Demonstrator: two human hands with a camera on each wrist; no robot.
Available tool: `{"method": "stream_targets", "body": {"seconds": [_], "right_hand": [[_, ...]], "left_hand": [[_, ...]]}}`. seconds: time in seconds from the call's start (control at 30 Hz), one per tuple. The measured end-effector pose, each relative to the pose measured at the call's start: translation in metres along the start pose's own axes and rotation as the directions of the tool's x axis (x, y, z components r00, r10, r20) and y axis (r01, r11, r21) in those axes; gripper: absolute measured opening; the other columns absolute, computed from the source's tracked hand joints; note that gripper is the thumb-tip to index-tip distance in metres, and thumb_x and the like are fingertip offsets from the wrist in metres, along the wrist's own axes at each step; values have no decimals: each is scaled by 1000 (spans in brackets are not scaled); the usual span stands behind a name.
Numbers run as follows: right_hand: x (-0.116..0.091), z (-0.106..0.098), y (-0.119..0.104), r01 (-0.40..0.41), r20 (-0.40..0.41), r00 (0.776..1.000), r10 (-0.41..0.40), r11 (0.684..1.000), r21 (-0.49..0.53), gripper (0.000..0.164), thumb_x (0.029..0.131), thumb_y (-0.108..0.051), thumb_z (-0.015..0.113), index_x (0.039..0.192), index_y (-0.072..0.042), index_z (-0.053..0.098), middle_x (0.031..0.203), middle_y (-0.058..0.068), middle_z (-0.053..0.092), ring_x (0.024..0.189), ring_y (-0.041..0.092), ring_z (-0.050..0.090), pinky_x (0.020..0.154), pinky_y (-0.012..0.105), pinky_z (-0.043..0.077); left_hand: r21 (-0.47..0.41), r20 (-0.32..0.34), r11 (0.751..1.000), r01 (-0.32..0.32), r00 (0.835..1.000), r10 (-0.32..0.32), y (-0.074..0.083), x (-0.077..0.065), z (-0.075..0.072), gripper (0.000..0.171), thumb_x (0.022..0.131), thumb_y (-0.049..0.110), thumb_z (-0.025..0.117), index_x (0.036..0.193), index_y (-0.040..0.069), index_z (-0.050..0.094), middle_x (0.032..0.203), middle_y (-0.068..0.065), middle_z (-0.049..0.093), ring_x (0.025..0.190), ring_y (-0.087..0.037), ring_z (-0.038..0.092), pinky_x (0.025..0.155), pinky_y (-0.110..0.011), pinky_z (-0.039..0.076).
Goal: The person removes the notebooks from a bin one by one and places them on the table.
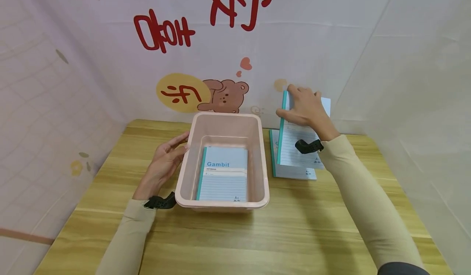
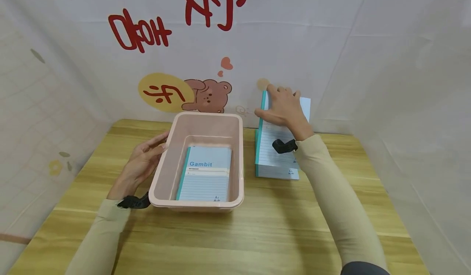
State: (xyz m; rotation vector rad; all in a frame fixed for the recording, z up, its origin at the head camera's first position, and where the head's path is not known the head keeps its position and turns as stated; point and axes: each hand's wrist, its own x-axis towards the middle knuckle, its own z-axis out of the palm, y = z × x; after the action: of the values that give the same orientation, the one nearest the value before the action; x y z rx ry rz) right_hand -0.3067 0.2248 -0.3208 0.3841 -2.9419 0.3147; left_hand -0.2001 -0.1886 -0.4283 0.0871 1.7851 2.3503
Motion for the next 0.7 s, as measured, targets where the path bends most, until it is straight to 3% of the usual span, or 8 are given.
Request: {"method": "stream_targets", "body": {"seconds": [0.33,0.7], "right_hand": [[-10,9,47,-23,21,1000,23,1000,-21,66,86,-48,61,135,-6,49,129,25,59,114,45,51,87,62,31],[-20,19,98,-43,72,996,47,997,-56,69,87,-50,64,137,-5,49,127,23,59,114,47,52,84,61,31]], "left_hand": [[3,-1,1000,-15,1000,15,-1,1,0,58,103,1,57,156,-3,36,135,-2,50,106,-7,64,87,-17,58],[3,-2,1000,-15,1000,15,-1,1,0,59,103,1,57,157,-2,35,137,-3,49,107,-5,64,89,-17,58]]}}
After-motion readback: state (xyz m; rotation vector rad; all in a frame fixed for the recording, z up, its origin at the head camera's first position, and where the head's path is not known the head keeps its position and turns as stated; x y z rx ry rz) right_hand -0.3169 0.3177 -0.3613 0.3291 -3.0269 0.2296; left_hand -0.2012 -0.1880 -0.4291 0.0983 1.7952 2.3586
